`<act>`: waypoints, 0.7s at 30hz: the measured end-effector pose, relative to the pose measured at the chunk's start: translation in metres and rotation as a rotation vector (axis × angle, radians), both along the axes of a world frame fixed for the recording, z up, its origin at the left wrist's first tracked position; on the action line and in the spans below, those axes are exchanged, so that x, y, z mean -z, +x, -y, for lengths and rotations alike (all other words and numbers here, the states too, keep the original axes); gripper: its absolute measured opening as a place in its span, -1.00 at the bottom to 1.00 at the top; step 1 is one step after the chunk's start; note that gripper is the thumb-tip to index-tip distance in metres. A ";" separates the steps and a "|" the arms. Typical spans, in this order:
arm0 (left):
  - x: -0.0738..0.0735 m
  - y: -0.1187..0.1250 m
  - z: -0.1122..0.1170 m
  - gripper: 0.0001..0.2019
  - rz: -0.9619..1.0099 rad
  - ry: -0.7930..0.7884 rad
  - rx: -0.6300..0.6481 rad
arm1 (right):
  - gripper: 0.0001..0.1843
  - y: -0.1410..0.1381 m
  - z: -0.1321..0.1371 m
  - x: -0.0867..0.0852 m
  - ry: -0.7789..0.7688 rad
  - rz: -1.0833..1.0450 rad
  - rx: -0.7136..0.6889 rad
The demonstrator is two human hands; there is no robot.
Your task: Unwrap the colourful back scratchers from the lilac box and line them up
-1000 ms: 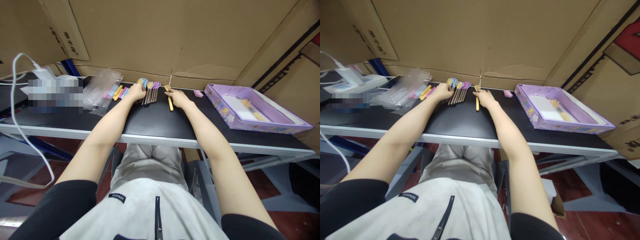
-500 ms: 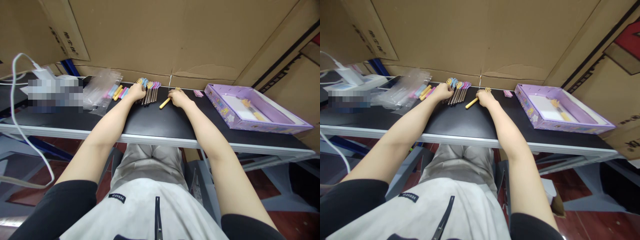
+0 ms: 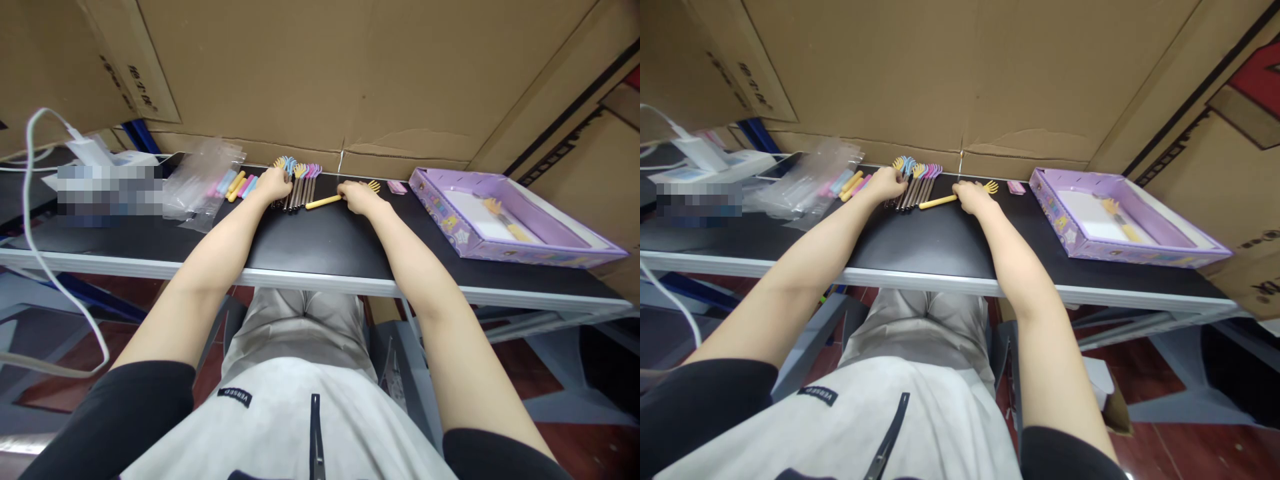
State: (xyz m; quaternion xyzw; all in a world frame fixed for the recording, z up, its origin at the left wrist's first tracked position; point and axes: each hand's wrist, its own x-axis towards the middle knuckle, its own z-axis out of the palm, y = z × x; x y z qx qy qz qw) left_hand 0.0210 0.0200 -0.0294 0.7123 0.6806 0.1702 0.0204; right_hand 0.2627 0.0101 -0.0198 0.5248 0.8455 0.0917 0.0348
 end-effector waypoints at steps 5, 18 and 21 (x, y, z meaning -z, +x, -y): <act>0.001 -0.001 -0.001 -0.68 -0.016 0.002 0.005 | -0.53 0.004 -0.002 0.002 -0.005 -0.017 -0.009; -0.002 0.007 0.000 -0.68 0.113 0.198 -0.010 | -0.56 0.019 -0.013 0.001 0.118 -0.175 -0.011; -0.002 0.018 0.003 -0.68 0.093 0.279 0.196 | -0.54 0.012 -0.008 -0.002 0.132 -0.179 -0.048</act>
